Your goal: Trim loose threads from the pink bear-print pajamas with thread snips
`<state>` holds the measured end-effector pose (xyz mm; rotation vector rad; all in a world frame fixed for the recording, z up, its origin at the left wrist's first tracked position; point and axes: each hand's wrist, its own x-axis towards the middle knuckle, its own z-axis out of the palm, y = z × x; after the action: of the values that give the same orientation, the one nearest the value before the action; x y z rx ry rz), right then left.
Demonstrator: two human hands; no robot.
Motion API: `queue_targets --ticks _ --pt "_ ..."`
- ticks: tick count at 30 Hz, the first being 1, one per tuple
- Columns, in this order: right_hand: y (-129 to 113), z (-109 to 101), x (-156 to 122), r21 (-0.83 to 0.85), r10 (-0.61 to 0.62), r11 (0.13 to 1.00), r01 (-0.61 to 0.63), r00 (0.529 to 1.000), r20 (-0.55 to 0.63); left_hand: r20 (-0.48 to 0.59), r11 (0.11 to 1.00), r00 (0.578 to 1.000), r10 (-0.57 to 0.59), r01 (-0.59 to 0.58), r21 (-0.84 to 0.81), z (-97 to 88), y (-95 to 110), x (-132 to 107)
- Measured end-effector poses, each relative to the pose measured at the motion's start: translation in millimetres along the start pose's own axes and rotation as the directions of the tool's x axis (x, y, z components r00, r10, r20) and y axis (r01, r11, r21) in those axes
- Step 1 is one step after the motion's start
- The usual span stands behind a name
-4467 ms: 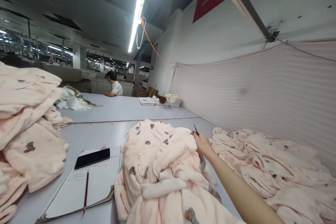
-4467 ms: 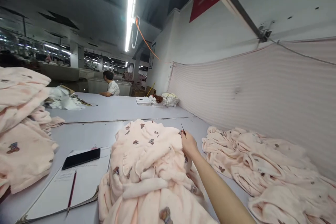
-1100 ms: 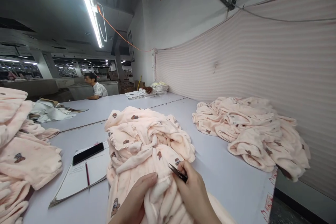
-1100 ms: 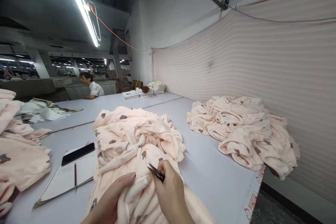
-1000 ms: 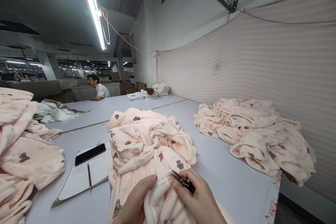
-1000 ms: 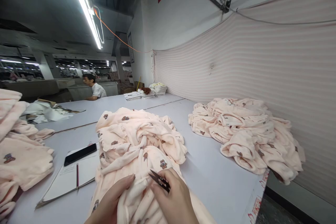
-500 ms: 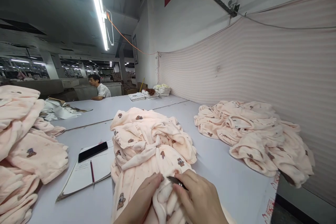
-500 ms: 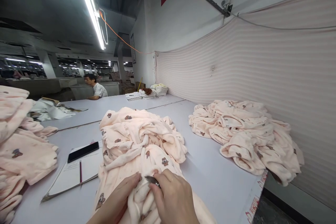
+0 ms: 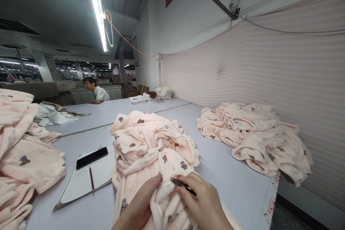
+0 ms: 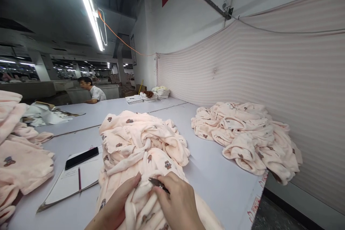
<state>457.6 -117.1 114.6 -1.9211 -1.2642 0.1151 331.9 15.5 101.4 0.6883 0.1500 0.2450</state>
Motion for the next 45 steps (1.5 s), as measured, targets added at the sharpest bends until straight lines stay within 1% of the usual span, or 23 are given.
queue_targets --ticks 3,6,8,9,10,12,13,14,16,18,20,21,22,24,26,27,30,32,33,34,36,40,45 --pt "-2.5 2.4 -0.4 0.004 0.001 1.000 -0.001 1.000 -0.018 -0.016 0.996 0.999 0.037 -0.036 0.080 1.0 -1.0 -0.5" --pt "1.6 2.3 1.9 0.111 0.029 0.993 -0.025 0.999 -0.036 -0.070 0.954 0.997 0.040 -0.017 0.300 -0.3 -0.2 -0.3" --pt "10.5 1.0 1.6 0.239 0.086 0.968 -0.071 0.995 -0.054 -0.123 0.857 0.988 0.094 -0.017 0.515 -1.5 4.6 0.4" --pt "16.6 0.2 0.4 0.314 0.128 0.944 -0.102 0.990 -0.063 -0.151 0.780 0.970 0.188 -0.055 0.623 -1.6 8.4 1.0" --pt "23.2 -0.4 -1.6 0.382 0.174 0.915 -0.133 0.982 -0.076 -0.166 0.696 0.930 0.329 -0.119 0.708 -1.1 12.9 1.9" --pt "35.4 -0.9 -6.9 0.475 0.261 0.862 -0.178 0.959 -0.113 -0.164 0.560 0.781 0.602 -0.267 0.784 3.0 20.6 5.3" --pt "39.9 -0.5 -9.7 0.500 0.292 0.845 -0.190 0.947 -0.134 -0.159 0.518 0.717 0.679 -0.315 0.795 6.6 22.0 8.0" --pt "43.0 0.3 -12.1 0.513 0.311 0.836 -0.195 0.939 -0.150 -0.140 0.487 0.700 0.700 -0.325 0.811 11.0 20.9 11.4" --pt "45.1 2.7 -15.5 0.533 0.327 0.823 -0.198 0.932 -0.158 -0.029 0.343 0.800 0.599 -0.224 0.912 21.3 10.8 20.3" --pt "45.1 4.6 -17.4 0.561 0.331 0.803 -0.199 0.932 -0.144 0.085 0.035 0.901 0.425 -0.110 0.993 30.3 -4.3 29.7" --pt "47.9 4.7 -19.5 0.564 0.341 0.800 -0.203 0.928 -0.149 0.139 -0.174 0.929 0.343 -0.082 0.981 34.4 -12.6 36.1" --pt "51.1 4.2 -21.0 0.553 0.347 0.808 -0.206 0.923 -0.164 0.159 -0.172 0.912 0.379 -0.099 0.980 34.1 -10.7 37.2" --pt "55.3 3.8 -22.7 0.535 0.354 0.819 -0.209 0.917 -0.183 0.160 -0.092 0.883 0.441 -0.132 0.987 32.4 -4.2 36.9" --pt "64.4 4.7 -25.2 0.495 0.370 0.838 -0.228 0.905 -0.209 0.093 0.189 0.831 0.548 -0.231 0.954 26.5 20.0 32.4" --pt "71.0 9.6 -24.0 0.477 0.389 0.840 -0.259 0.900 -0.198 0.005 0.430 0.872 0.490 -0.247 0.868 21.2 47.6 25.9" --pt "72.5 13.7 -21.5 0.472 0.398 0.838 -0.274 0.898 -0.186 0.018 0.443 0.926 0.377 -0.197 0.874 20.2 57.6 23.3" --pt "71.8 27.3 -9.6 0.484 0.395 0.829 -0.280 0.906 -0.152 0.054 0.259 0.989 0.141 -0.090 0.962 26.9 56.1 22.0" --pt "72.3 33.2 -3.9 0.510 0.377 0.821 -0.256 0.914 -0.149 0.037 0.044 0.993 0.110 -0.042 0.998 35.7 32.1 26.6" --pt "74.3 34.2 -3.2 0.522 0.373 0.818 -0.244 0.914 -0.158 0.032 -0.186 0.988 0.149 -0.004 0.982 39.8 17.6 29.5" --pt "77.7 34.2 -4.0 0.528 0.375 0.816 -0.236 0.911 -0.172 0.068 -0.342 0.985 0.156 -0.011 0.940 43.2 4.2 32.2" --pt "87.3 31.4 -8.4 0.521 0.393 0.819 -0.239 0.896 -0.207 0.103 -0.498 0.986 0.130 -0.025 0.867 47.7 -14.7 35.9" --pt "98.1 23.5 -11.3 0.501 0.378 0.837 -0.219 0.894 -0.241 0.068 -0.464 0.996 0.053 -0.035 0.885 49.4 -21.5 39.1" --pt "70.6 19.5 1.1 0.586 0.296 0.806 -0.080 0.912 -0.283 0.024 -0.499 0.995 0.093 0.026 0.866 43.9 -34.5 48.2"
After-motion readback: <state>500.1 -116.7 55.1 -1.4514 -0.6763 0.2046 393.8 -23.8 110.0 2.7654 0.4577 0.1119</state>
